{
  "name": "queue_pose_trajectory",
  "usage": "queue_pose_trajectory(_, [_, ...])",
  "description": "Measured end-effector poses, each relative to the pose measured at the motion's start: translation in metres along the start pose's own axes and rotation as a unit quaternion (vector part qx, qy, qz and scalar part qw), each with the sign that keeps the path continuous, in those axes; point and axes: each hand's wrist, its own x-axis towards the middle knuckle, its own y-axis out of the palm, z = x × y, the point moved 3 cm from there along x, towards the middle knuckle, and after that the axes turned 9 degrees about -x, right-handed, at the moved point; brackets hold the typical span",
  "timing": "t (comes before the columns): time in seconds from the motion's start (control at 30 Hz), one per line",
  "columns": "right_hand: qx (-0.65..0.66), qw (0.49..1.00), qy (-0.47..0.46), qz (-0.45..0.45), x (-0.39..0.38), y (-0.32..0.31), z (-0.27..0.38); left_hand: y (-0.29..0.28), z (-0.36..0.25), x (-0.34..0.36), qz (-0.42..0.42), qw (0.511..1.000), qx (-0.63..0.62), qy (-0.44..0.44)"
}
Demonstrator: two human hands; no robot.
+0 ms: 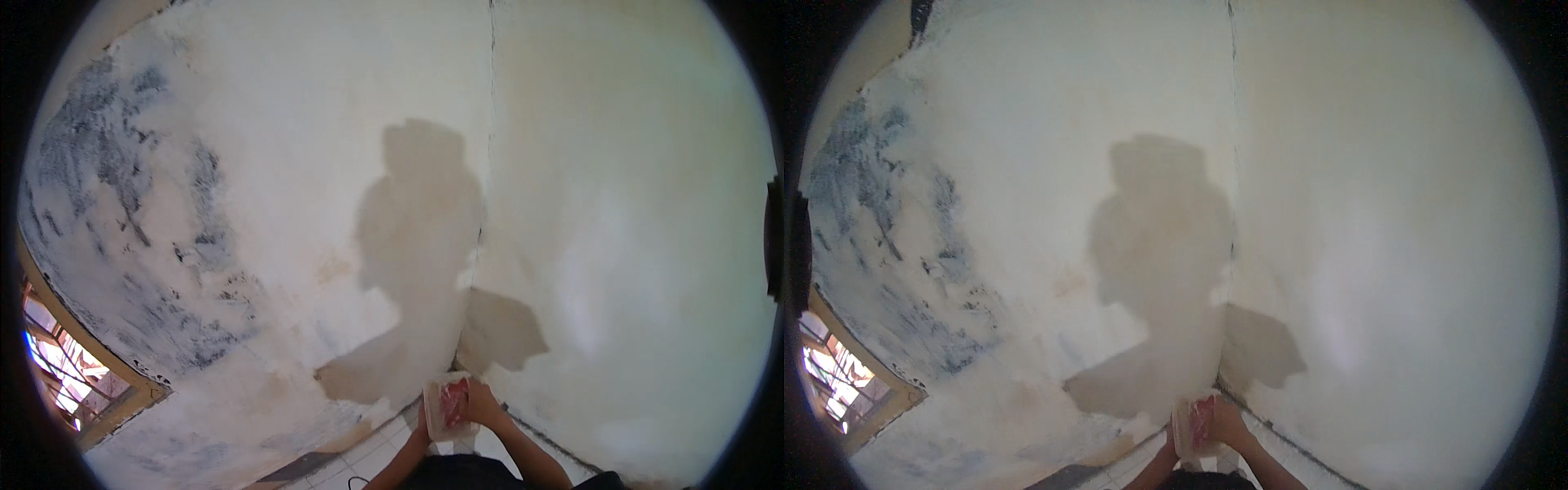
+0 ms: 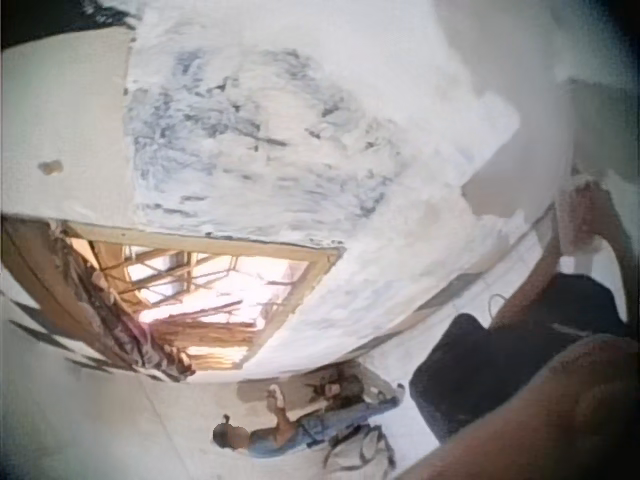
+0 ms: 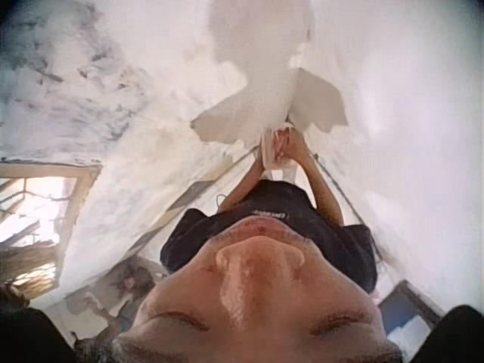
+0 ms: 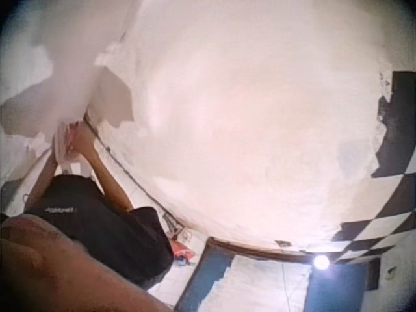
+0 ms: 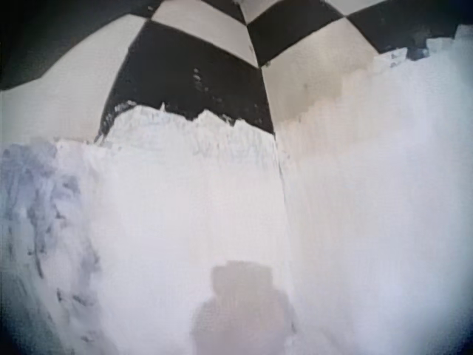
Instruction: The person applies a patching compound to a damaged wall using a scraper. They scoop the white compound from a container and spread it across the wall surface to fill in cracks and holes.
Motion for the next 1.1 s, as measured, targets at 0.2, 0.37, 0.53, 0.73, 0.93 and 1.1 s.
queue_pose_trajectory(0.2, [0.019, 1.0, 0.008, -0.002, -0.005, -0.022, 0.021, 0.026, -0.006, -0.011, -0.145, 0.981, 0.111, 0.068])
queue_pose_trajectory(0.37, [0.052, 0.999, 0.016, -0.003, -0.013, -0.013, 0.012, 0.016, -0.001, -0.013, -0.03, 0.993, -0.109, -0.024])
queue_pose_trajectory(0.53, [0.03, 0.999, 0.008, -0.019, -0.026, -0.01, 0.019, -0.002, 0.006, -0.028, -0.082, 0.996, -0.017, 0.027])
queue_pose_trajectory(0.73, [0.037, 0.997, 0.073, 0.013, -0.04, -0.003, 0.011, 0.023, 0.016, -0.038, -0.154, 0.986, 0.064, 0.011])
queue_pose_trajectory(0.93, [0.069, 0.992, 0.104, 0.006, -0.055, -0.006, 0.023, 0.049, 0.024, -0.046, -0.249, 0.968, 0.009, 0.014])
queue_pose_trajectory(1.1, [0.039, 0.996, 0.072, -0.033, -0.073, 0.005, 0.023, 0.028, 0.032, -0.061, -0.221, 0.975, 0.003, 0.032])
